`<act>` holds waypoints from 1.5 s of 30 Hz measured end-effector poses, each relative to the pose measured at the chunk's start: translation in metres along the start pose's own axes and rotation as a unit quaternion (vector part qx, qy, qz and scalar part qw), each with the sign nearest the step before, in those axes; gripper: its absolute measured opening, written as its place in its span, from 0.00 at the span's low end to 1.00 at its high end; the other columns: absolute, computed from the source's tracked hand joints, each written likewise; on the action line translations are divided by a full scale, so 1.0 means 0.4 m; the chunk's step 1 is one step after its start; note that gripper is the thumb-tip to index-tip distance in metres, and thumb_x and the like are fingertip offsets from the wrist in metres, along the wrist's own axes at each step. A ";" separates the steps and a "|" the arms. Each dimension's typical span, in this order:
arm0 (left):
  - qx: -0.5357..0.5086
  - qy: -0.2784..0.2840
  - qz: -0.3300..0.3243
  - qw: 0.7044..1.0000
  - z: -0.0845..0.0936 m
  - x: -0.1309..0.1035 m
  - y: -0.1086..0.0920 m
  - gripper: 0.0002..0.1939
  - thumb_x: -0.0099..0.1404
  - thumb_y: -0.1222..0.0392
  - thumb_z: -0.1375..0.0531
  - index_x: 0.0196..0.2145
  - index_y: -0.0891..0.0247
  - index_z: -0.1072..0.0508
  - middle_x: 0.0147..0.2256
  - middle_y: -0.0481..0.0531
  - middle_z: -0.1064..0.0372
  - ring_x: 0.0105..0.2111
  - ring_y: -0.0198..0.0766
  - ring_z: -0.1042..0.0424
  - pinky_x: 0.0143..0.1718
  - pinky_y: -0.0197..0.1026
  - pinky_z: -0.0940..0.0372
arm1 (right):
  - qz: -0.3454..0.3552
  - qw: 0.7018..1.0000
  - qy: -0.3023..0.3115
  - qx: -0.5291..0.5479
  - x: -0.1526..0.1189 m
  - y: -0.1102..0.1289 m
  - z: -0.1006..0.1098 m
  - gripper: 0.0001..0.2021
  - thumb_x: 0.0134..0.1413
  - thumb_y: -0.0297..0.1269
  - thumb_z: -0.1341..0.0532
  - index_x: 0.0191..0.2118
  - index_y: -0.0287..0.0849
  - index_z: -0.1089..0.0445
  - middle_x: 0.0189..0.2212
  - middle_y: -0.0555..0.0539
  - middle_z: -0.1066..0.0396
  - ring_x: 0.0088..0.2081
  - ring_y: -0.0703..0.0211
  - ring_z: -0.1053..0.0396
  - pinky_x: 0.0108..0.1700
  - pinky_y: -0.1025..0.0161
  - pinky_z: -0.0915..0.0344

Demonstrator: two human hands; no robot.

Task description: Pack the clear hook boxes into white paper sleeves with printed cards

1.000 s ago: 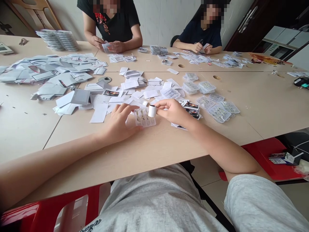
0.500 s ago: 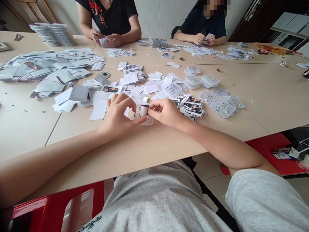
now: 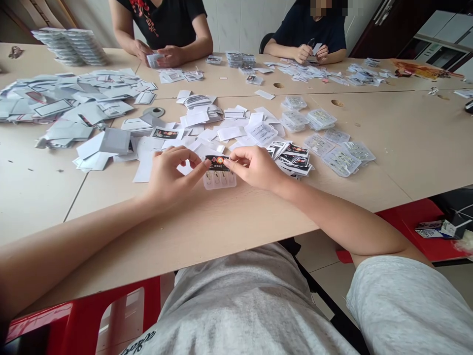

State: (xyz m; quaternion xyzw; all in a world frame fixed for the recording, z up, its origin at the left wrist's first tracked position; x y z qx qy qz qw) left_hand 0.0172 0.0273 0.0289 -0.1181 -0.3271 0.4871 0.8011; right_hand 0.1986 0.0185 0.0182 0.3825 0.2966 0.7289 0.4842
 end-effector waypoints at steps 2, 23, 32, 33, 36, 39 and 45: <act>0.014 -0.006 -0.008 1.000 0.002 -0.002 -0.002 0.14 0.62 0.52 0.44 0.23 0.61 0.33 0.26 0.49 0.32 0.32 0.40 0.36 0.44 0.49 0.48 | 0.000 1.000 0.001 0.001 0.000 -0.001 0.000 0.14 0.52 0.47 0.39 0.26 0.41 0.30 0.22 0.48 0.32 0.26 0.60 0.35 0.29 0.62 0.41; -0.147 0.034 0.033 0.988 -0.017 -0.010 0.002 0.12 0.62 0.57 0.44 0.24 0.63 0.35 0.25 0.47 0.34 0.26 0.32 0.39 0.28 0.38 0.44 | -0.055 0.998 -0.019 -0.004 -0.001 0.009 0.005 0.12 0.50 0.37 0.39 0.20 0.39 0.34 0.19 0.50 0.34 0.23 0.64 0.40 0.28 0.63 0.46; -0.119 0.017 0.014 0.993 -0.020 -0.014 -0.003 0.12 0.63 0.58 0.45 0.23 0.63 0.38 0.24 0.47 0.36 0.25 0.31 0.40 0.28 0.37 0.44 | -0.046 0.997 -0.041 -0.036 -0.006 0.021 0.003 0.13 0.49 0.35 0.40 0.18 0.38 0.36 0.14 0.54 0.42 0.19 0.68 0.48 0.26 0.64 0.51; -0.115 0.013 0.013 0.993 -0.020 -0.014 -0.003 0.12 0.63 0.58 0.44 0.23 0.63 0.38 0.23 0.47 0.36 0.24 0.31 0.40 0.27 0.36 0.44 | -0.045 0.997 -0.042 -0.038 -0.006 0.023 0.003 0.13 0.49 0.34 0.40 0.18 0.38 0.36 0.14 0.55 0.43 0.19 0.69 0.49 0.25 0.64 0.51; -0.105 0.005 0.007 0.994 -0.021 -0.014 -0.004 0.12 0.63 0.59 0.44 0.23 0.63 0.38 0.23 0.46 0.37 0.24 0.31 0.41 0.27 0.36 0.44 | -0.045 0.997 -0.041 -0.041 -0.006 0.025 0.003 0.13 0.49 0.33 0.40 0.17 0.38 0.36 0.13 0.55 0.45 0.19 0.70 0.50 0.25 0.65 0.52; -0.095 0.001 -0.001 0.995 -0.022 -0.014 -0.004 0.12 0.63 0.60 0.44 0.23 0.63 0.39 0.22 0.46 0.38 0.24 0.31 0.41 0.27 0.35 0.44 | -0.044 0.997 -0.042 -0.043 -0.005 0.025 0.003 0.13 0.49 0.33 0.40 0.17 0.38 0.37 0.13 0.56 0.46 0.19 0.70 0.51 0.25 0.65 0.52; -0.089 -0.010 -0.018 0.996 -0.023 -0.014 -0.005 0.12 0.63 0.61 0.44 0.23 0.63 0.40 0.22 0.46 0.39 0.23 0.31 0.42 0.26 0.35 0.45 | -0.033 0.997 -0.044 -0.050 -0.005 0.026 0.002 0.13 0.49 0.32 0.41 0.17 0.38 0.38 0.13 0.56 0.46 0.19 0.70 0.51 0.25 0.65 0.52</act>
Point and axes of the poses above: each hand's wrist, its own x-axis towards the middle knuckle, its own z-axis out of the back of the hand, y = z × x, the point moved 4 cm from there along x, towards the middle knuckle
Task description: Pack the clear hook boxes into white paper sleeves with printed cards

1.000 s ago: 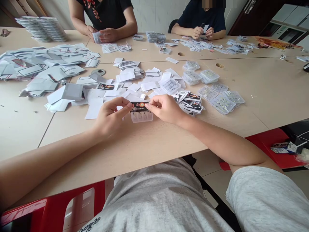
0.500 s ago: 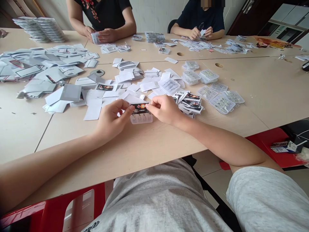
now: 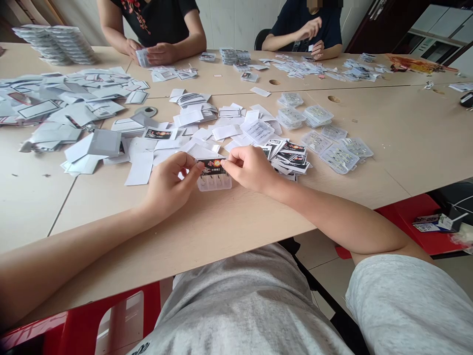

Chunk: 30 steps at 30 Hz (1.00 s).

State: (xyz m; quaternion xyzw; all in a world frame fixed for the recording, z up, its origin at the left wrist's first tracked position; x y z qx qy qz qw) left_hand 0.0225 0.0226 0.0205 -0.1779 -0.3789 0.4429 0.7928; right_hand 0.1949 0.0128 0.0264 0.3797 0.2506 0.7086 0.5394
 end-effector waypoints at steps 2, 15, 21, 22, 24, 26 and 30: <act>-0.002 -0.002 -0.005 1.000 0.000 0.000 -0.001 0.11 0.63 0.62 0.44 0.23 0.63 0.40 0.22 0.46 0.40 0.23 0.30 0.43 0.26 0.34 0.45 | 0.001 1.000 0.000 -0.003 0.000 0.001 0.000 0.13 0.49 0.32 0.40 0.17 0.38 0.38 0.13 0.56 0.47 0.18 0.70 0.51 0.25 0.65 0.52; -0.008 -0.006 -0.017 1.000 -0.003 -0.001 -0.002 0.12 0.62 0.63 0.44 0.22 0.63 0.41 0.22 0.45 0.43 0.23 0.30 0.45 0.24 0.34 0.48 | 0.003 1.000 -0.006 -0.016 0.000 0.002 -0.001 0.13 0.49 0.31 0.41 0.17 0.39 0.40 0.13 0.56 0.46 0.18 0.70 0.51 0.25 0.65 0.52; -0.011 -0.009 -0.017 1.000 -0.002 -0.001 -0.002 0.12 0.62 0.64 0.44 0.22 0.63 0.41 0.22 0.45 0.44 0.22 0.29 0.45 0.24 0.35 0.47 | 0.003 1.000 -0.006 -0.019 0.000 0.003 -0.001 0.13 0.49 0.31 0.41 0.17 0.39 0.40 0.13 0.56 0.46 0.18 0.71 0.51 0.25 0.65 0.52; -0.011 -0.010 -0.017 1.000 -0.002 -0.001 -0.002 0.12 0.62 0.64 0.44 0.22 0.63 0.41 0.22 0.45 0.44 0.22 0.29 0.45 0.24 0.35 0.47 | 0.003 1.000 -0.006 -0.020 -0.001 0.003 0.000 0.13 0.49 0.31 0.41 0.17 0.39 0.40 0.13 0.56 0.46 0.18 0.71 0.51 0.25 0.65 0.52; -0.011 -0.011 -0.018 1.000 -0.003 -0.002 -0.001 0.12 0.62 0.64 0.44 0.22 0.63 0.41 0.22 0.45 0.44 0.23 0.29 0.45 0.24 0.35 0.47 | 0.002 1.000 -0.007 -0.019 -0.001 0.004 0.000 0.13 0.49 0.31 0.41 0.17 0.39 0.40 0.12 0.56 0.46 0.18 0.70 0.50 0.25 0.65 0.52; -0.012 -0.009 -0.016 1.000 -0.004 -0.002 0.000 0.12 0.62 0.64 0.44 0.22 0.63 0.41 0.22 0.45 0.43 0.23 0.30 0.45 0.24 0.35 0.47 | 0.002 1.000 -0.007 -0.019 -0.001 0.004 -0.001 0.13 0.48 0.31 0.41 0.17 0.39 0.40 0.12 0.56 0.45 0.18 0.70 0.50 0.25 0.65 0.52; -0.013 -0.007 -0.011 1.000 -0.004 -0.002 0.000 0.12 0.62 0.63 0.44 0.22 0.63 0.41 0.22 0.45 0.43 0.23 0.30 0.45 0.24 0.35 0.47 | 0.003 1.000 -0.006 -0.019 0.000 0.004 -0.001 0.13 0.48 0.31 0.41 0.17 0.39 0.40 0.12 0.56 0.45 0.18 0.70 0.50 0.25 0.65 0.51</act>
Point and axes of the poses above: each hand's wrist, its own x-axis towards the middle knuckle, its own z-axis out of the back of the hand, y = z × x, the point moved 4 cm from there along x, towards the middle knuckle
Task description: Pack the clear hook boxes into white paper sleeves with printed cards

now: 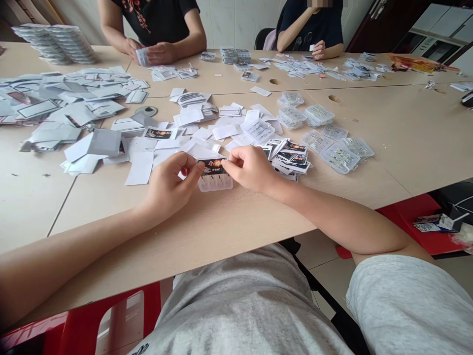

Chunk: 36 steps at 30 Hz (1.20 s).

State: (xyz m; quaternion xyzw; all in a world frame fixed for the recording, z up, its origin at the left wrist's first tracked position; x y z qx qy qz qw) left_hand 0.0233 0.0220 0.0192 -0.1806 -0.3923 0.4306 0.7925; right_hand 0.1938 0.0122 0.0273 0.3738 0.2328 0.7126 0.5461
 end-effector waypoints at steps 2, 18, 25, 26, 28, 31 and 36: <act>0.002 0.000 0.003 1.000 0.001 0.000 -0.001 0.12 0.62 0.63 0.44 0.22 0.63 0.41 0.22 0.45 0.43 0.23 0.30 0.45 0.24 0.35 0.47 | 0.000 1.000 0.001 0.001 0.000 -0.001 0.000 0.13 0.48 0.31 0.41 0.17 0.39 0.40 0.13 0.56 0.45 0.18 0.70 0.50 0.25 0.65 0.51; 0.002 0.002 0.026 1.000 0.002 0.000 -0.006 0.12 0.62 0.62 0.44 0.21 0.63 0.40 0.21 0.46 0.43 0.23 0.31 0.45 0.25 0.36 0.47 | -0.001 1.000 -0.001 -0.003 0.000 -0.002 -0.001 0.13 0.48 0.31 0.41 0.17 0.40 0.42 0.13 0.56 0.45 0.19 0.69 0.50 0.25 0.65 0.51; -0.003 -0.003 0.026 1.000 0.002 0.001 -0.009 0.12 0.61 0.62 0.44 0.21 0.63 0.41 0.21 0.45 0.44 0.22 0.30 0.46 0.25 0.36 0.47 | 0.011 1.000 -0.011 0.002 0.000 0.000 -0.002 0.15 0.46 0.30 0.41 0.16 0.41 0.45 0.13 0.56 0.48 0.19 0.70 0.51 0.24 0.65 0.52; -0.004 -0.004 0.024 1.000 0.002 0.001 -0.008 0.12 0.61 0.62 0.44 0.21 0.63 0.41 0.21 0.45 0.44 0.22 0.30 0.46 0.25 0.36 0.47 | 0.013 1.000 -0.016 0.006 0.000 0.000 -0.001 0.15 0.46 0.30 0.41 0.15 0.41 0.47 0.13 0.56 0.49 0.19 0.69 0.51 0.24 0.65 0.52; -0.008 -0.005 0.025 1.000 0.004 0.003 -0.004 0.12 0.61 0.62 0.44 0.21 0.63 0.41 0.21 0.45 0.43 0.22 0.30 0.46 0.25 0.36 0.47 | 0.014 0.999 -0.021 0.035 0.003 -0.003 0.000 0.19 0.46 0.31 0.40 0.14 0.42 0.51 0.13 0.56 0.51 0.19 0.69 0.51 0.25 0.65 0.51; -0.016 -0.005 0.035 0.999 0.007 0.009 0.006 0.13 0.61 0.61 0.44 0.21 0.63 0.41 0.21 0.45 0.43 0.22 0.30 0.46 0.25 0.36 0.48 | 0.007 0.991 -0.006 0.132 0.008 -0.010 -0.002 0.25 0.47 0.34 0.38 0.14 0.43 0.58 0.14 0.55 0.52 0.20 0.69 0.47 0.26 0.65 0.45; -0.022 -0.003 0.070 0.997 0.018 0.017 0.017 0.14 0.62 0.56 0.43 0.22 0.63 0.39 0.21 0.45 0.41 0.23 0.31 0.44 0.25 0.37 0.47 | 0.002 0.967 0.013 0.254 0.012 -0.019 -0.008 0.28 0.46 0.39 0.35 0.14 0.42 0.58 0.15 0.54 0.50 0.22 0.68 0.43 0.30 0.64 0.37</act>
Point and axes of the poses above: each hand's wrist, its own x-axis towards the middle knuckle, its own z-axis out of the back of the hand, y = z × x, the point moved 4 cm from there along x, towards the middle knuckle
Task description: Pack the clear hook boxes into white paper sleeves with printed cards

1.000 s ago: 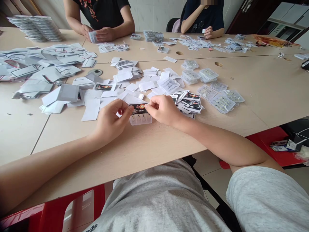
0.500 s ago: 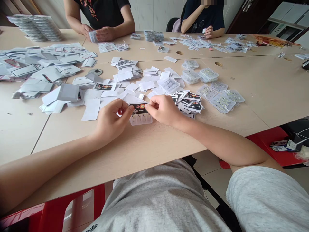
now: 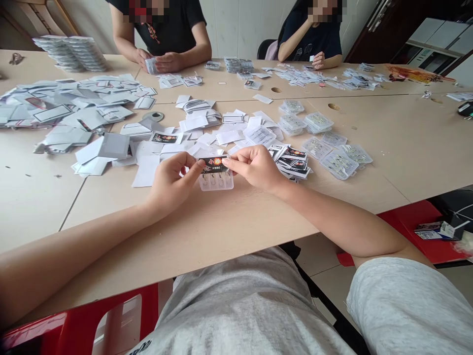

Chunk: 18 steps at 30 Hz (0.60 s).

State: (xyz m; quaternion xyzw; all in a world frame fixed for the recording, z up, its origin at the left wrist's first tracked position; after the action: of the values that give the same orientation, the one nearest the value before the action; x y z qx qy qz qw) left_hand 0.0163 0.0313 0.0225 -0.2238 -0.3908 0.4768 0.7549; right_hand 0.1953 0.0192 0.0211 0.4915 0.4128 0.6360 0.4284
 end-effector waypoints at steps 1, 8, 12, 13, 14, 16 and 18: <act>-0.003 0.006 0.014 1.000 0.001 0.002 0.005 0.15 0.61 0.55 0.43 0.21 0.63 0.39 0.20 0.45 0.41 0.22 0.31 0.44 0.24 0.37 0.48 | -0.007 1.000 0.004 0.013 0.000 -0.003 0.000 0.28 0.46 0.40 0.34 0.14 0.42 0.57 0.16 0.54 0.49 0.22 0.67 0.42 0.30 0.64 0.36; -0.129 0.076 0.101 0.984 -0.012 0.015 0.048 0.16 0.60 0.47 0.42 0.25 0.61 0.38 0.19 0.44 0.41 0.19 0.30 0.43 0.20 0.35 0.47 | -0.041 0.997 -0.006 0.071 0.005 -0.016 0.009 0.28 0.44 0.41 0.33 0.13 0.40 0.55 0.19 0.51 0.38 0.26 0.65 0.36 0.30 0.64 0.34; -0.196 0.111 0.096 0.970 -0.023 0.009 0.026 0.11 0.59 0.51 0.40 0.33 0.61 0.33 0.23 0.45 0.37 0.22 0.31 0.39 0.21 0.34 0.45 | -0.002 1.000 0.005 0.019 -0.004 -0.004 -0.009 0.27 0.47 0.39 0.35 0.14 0.41 0.56 0.18 0.52 0.42 0.24 0.66 0.39 0.30 0.64 0.36; -0.177 0.115 0.097 0.973 -0.023 0.006 0.017 0.13 0.57 0.50 0.38 0.31 0.62 0.32 0.23 0.46 0.38 0.22 0.31 0.40 0.20 0.34 0.46 | 0.006 1.000 0.009 -0.004 -0.008 -0.002 -0.017 0.27 0.48 0.39 0.35 0.15 0.41 0.57 0.18 0.52 0.42 0.24 0.67 0.40 0.30 0.64 0.38; -0.158 0.116 0.101 0.975 -0.023 0.003 0.010 0.15 0.55 0.48 0.37 0.29 0.63 0.31 0.22 0.46 0.38 0.21 0.30 0.41 0.19 0.33 0.47 | 0.011 1.000 0.012 -0.025 -0.012 0.001 -0.024 0.27 0.48 0.40 0.36 0.15 0.41 0.57 0.18 0.53 0.43 0.24 0.67 0.41 0.29 0.65 0.39; -0.176 0.122 0.120 0.969 -0.023 -0.003 -0.002 0.18 0.53 0.44 0.36 0.27 0.64 0.31 0.22 0.47 0.36 0.21 0.30 0.40 0.19 0.33 0.47 | 0.020 0.999 0.018 -0.047 -0.017 0.005 -0.036 0.27 0.48 0.40 0.36 0.15 0.42 0.58 0.18 0.53 0.44 0.24 0.67 0.42 0.28 0.65 0.42; -0.257 0.138 0.146 0.945 -0.028 -0.008 -0.007 0.18 0.56 0.44 0.38 0.28 0.64 0.30 0.25 0.48 0.32 0.23 0.31 0.37 0.21 0.34 0.44 | 0.023 0.999 0.025 -0.039 -0.018 0.008 -0.042 0.28 0.48 0.41 0.36 0.15 0.42 0.58 0.18 0.53 0.44 0.24 0.67 0.42 0.28 0.65 0.42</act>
State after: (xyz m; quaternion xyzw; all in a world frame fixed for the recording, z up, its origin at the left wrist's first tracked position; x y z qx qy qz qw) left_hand 0.0260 0.0277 0.0167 -0.5284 -0.3555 0.4295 0.6402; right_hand 0.1796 0.0098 0.0193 0.4676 0.3870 0.6735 0.4220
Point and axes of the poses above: each hand's wrist, its own x-axis towards the middle knuckle, its own z-axis out of the back of the hand, y = z × x, the point moved 4 cm from there along x, towards the middle knuckle
